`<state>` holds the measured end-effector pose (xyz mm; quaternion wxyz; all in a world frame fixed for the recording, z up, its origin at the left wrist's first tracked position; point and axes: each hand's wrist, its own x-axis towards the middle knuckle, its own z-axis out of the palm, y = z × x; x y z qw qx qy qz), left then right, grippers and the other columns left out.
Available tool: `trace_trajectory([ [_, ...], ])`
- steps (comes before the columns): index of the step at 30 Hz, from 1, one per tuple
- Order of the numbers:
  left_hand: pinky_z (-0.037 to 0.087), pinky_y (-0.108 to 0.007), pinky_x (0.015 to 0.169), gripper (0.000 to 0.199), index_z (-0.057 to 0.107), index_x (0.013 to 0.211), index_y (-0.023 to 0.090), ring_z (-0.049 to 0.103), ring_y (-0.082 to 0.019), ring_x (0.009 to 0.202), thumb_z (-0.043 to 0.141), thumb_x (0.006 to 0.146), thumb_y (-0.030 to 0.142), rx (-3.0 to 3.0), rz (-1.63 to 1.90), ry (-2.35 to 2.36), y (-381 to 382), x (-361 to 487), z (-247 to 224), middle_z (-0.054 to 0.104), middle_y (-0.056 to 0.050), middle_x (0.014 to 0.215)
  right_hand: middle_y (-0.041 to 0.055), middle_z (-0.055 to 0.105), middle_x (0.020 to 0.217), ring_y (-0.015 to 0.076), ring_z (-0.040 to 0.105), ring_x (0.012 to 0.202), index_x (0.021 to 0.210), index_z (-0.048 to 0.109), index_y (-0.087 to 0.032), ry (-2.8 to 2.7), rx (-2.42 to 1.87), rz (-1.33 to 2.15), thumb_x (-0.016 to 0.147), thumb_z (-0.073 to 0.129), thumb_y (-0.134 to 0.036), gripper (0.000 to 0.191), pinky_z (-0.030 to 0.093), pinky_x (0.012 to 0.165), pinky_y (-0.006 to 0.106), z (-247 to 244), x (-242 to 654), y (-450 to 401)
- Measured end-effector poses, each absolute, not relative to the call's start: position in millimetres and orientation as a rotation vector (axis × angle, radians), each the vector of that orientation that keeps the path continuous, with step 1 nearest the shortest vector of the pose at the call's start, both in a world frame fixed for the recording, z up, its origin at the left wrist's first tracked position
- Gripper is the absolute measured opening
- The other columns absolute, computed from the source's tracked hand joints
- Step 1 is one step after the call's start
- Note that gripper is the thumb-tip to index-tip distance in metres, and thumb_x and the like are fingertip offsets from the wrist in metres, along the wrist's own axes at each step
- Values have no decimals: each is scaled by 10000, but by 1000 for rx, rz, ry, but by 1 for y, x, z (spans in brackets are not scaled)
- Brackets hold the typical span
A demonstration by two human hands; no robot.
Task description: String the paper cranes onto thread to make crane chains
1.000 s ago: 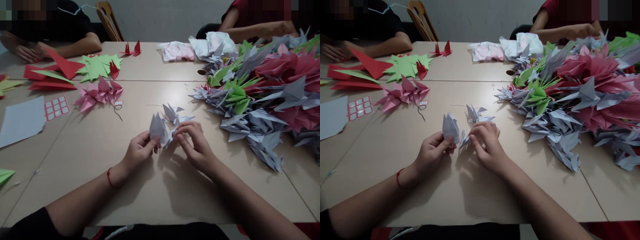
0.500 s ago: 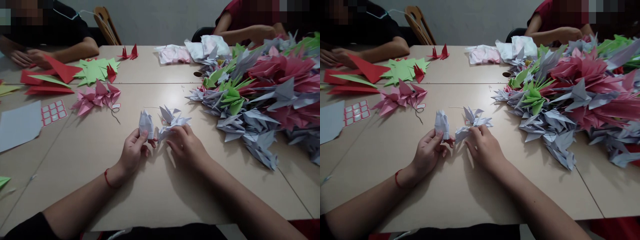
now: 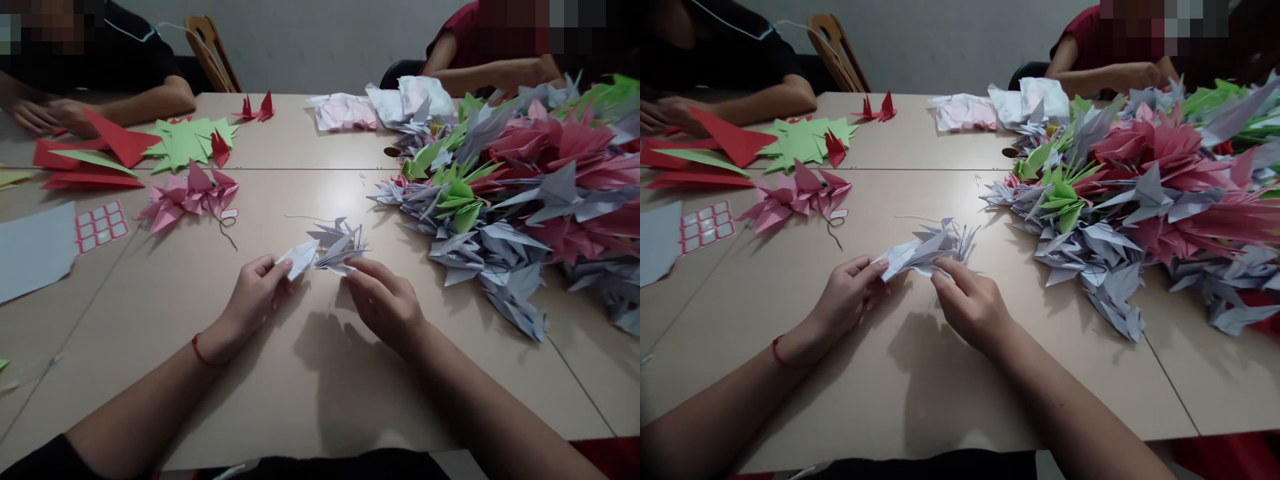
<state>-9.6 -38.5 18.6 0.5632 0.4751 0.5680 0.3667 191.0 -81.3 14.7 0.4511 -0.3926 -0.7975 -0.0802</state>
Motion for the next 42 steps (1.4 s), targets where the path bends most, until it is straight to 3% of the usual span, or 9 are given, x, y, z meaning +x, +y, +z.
trace_trajectory([
  [9, 280, -196, 438, 401, 472, 555, 168, 367, -78, 466, 576, 791, 475, 1474, 946, 1466, -39, -15, 24, 403, 39, 492, 145, 649, 1012, 196, 650, 952, 970, 557, -172, -1885, -863, -82, 769, 573, 18, 277, 577, 775, 342, 13, 191, -79],
  [12, 285, -209, 467, 492, 461, 593, 176, 350, -86, 506, 535, 765, 631, 1646, 1113, 1316, -44, -17, 27, 389, 34, 550, 152, 650, 1004, 197, 650, 933, 963, 560, -170, -1907, -849, -6, 762, 561, 17, 274, 574, 763, 342, 14, 189, -81],
  [16, 235, -230, 412, 645, 475, 588, 181, 328, -97, 457, 366, 704, 806, 1560, 847, 963, -54, -10, 23, 382, 23, 496, 140, 660, 996, 195, 654, 917, 988, 555, -181, -1881, -812, 92, 754, 551, 3, 297, 579, 753, 342, 12, 183, -87],
  [19, 230, -240, 400, 640, 455, 541, 188, 329, -100, 417, 305, 769, 767, 1397, 735, 914, -60, -3, 18, 386, 16, 446, 144, 658, 1006, 210, 648, 945, 994, 549, -170, -1890, -729, 119, 719, 547, 21, 334, 583, 776, 366, 11, 179, -91],
  [25, 330, -254, 508, 480, 438, 535, 188, 395, -111, 492, 405, 892, 507, 1487, 875, 1018, -65, -2, 13, 438, 10, 509, 125, 530, 1112, 224, 605, 1017, 1064, 442, -213, -1743, -710, 282, 714, 549, -13, 417, 575, 754, 375, 13, 168, -95],
  [28, 375, -262, 585, 422, 503, 580, 187, 453, -124, 539, 398, 916, 419, 1630, 1049, 1117, -66, -5, 11, 502, -7, 562, 32, 461, 950, 145, 598, 760, 981, 367, -256, -1348, -837, 551, 797, 586, -196, 292, 524, 554, 280, 13, 157, -98],
  [31, 388, -271, 585, 341, 562, 588, 192, 484, -140, 537, 511, 849, 404, 1849, 1132, 1102, -66, -6, 11, 530, -19, 556, -51, 402, 676, 79, 432, 500, 778, 367, -231, -1456, -965, 812, 823, 609, -330, 266, 379, 420, 207, 14, 151, -99],
  [36, 363, -263, 510, 296, 561, 586, 198, 432, -126, 475, 512, 839, 344, 2051, 962, 847, -69, -6, 15, 501, -8, 523, -28, 451, 583, 92, 432, 509, 669, 428, -200, -1738, -1013, 842, 957, 364, -356, 334, 383, 462, 216, 19, 154, -96],
  [42, 458, -286, 613, 372, 568, 663, 205, 533, -156, 596, 403, 913, 425, 1509, 996, 922, -78, -5, 13, 564, -25, 623, -14, 475, 574, 106, 449, 494, 653, 447, -206, -1757, -1005, 724, 984, 275, -335, 394, 383, 466, 232, 21, 161, -96],
])
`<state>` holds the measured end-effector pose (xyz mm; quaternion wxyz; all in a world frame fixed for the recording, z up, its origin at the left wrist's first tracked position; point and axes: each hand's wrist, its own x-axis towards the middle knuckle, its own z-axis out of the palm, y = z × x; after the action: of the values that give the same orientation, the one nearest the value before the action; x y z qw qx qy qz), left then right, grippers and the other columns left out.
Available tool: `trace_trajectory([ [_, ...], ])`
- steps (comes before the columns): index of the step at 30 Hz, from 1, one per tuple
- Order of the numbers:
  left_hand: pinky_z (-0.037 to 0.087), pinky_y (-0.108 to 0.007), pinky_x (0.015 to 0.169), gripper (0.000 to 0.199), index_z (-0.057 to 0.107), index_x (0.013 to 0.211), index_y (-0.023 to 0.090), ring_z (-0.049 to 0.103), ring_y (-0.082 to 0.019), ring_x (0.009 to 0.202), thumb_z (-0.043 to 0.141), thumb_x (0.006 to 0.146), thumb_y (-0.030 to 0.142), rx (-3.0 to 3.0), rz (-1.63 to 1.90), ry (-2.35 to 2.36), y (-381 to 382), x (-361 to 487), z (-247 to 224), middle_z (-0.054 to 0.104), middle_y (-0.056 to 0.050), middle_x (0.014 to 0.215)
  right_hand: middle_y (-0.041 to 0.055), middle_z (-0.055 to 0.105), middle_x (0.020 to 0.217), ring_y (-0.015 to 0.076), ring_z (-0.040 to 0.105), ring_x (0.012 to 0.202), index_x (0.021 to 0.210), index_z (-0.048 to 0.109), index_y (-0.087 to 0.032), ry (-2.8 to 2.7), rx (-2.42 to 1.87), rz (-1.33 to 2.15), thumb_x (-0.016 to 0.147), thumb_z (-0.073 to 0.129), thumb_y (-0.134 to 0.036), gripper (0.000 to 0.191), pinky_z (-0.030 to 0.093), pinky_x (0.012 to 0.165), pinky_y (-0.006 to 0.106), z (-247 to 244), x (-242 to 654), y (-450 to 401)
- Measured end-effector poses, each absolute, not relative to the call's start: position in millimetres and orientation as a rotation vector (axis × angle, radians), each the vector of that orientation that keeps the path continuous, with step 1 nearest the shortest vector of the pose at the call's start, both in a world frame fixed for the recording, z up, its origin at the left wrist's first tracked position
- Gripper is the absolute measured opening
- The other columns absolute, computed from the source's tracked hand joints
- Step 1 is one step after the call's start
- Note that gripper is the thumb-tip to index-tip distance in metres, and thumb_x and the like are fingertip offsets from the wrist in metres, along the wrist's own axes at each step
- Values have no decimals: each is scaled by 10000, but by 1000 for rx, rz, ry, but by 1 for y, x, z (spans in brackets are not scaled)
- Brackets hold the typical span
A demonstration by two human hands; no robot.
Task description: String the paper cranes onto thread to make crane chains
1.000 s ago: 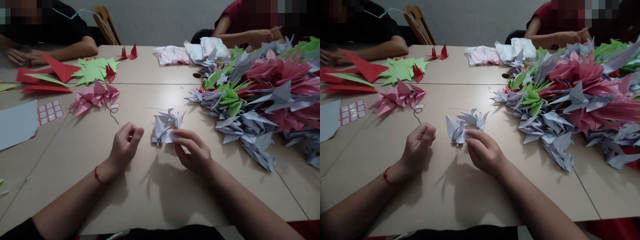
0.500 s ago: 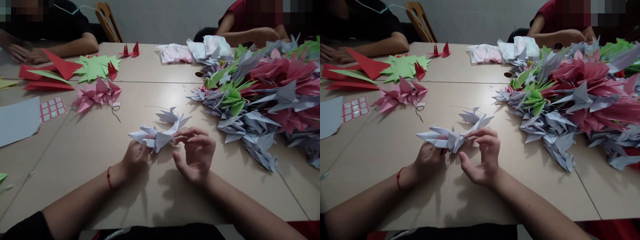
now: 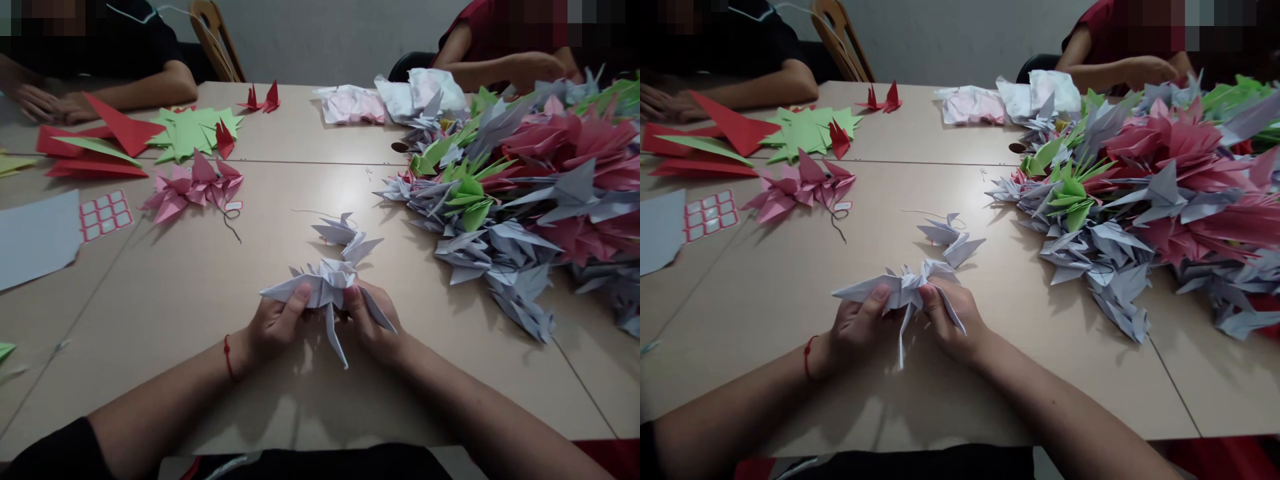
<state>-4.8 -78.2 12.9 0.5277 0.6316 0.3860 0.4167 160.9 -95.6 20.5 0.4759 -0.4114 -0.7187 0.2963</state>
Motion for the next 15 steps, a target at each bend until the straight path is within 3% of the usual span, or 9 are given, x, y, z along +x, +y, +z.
trace_trajectory([
  [6, 401, -257, 527, 482, 556, 655, 182, 471, -127, 547, 370, 883, 564, 1740, 824, 793, -74, -4, 24, 532, -22, 609, 23, 504, 630, 140, 472, 555, 704, 468, -198, -1998, -761, 498, 957, 318, -269, 302, 404, 523, 264, 11, 166, -90],
  [15, 350, -273, 466, 505, 462, 547, 207, 373, -118, 447, 290, 928, 491, 1849, 1007, 823, -79, 1, 25, 427, 3, 494, 23, 516, 621, 136, 514, 572, 726, 475, -200, -1804, -878, 624, 975, 271, -243, 324, 452, 541, 255, 19, 158, -101],
])
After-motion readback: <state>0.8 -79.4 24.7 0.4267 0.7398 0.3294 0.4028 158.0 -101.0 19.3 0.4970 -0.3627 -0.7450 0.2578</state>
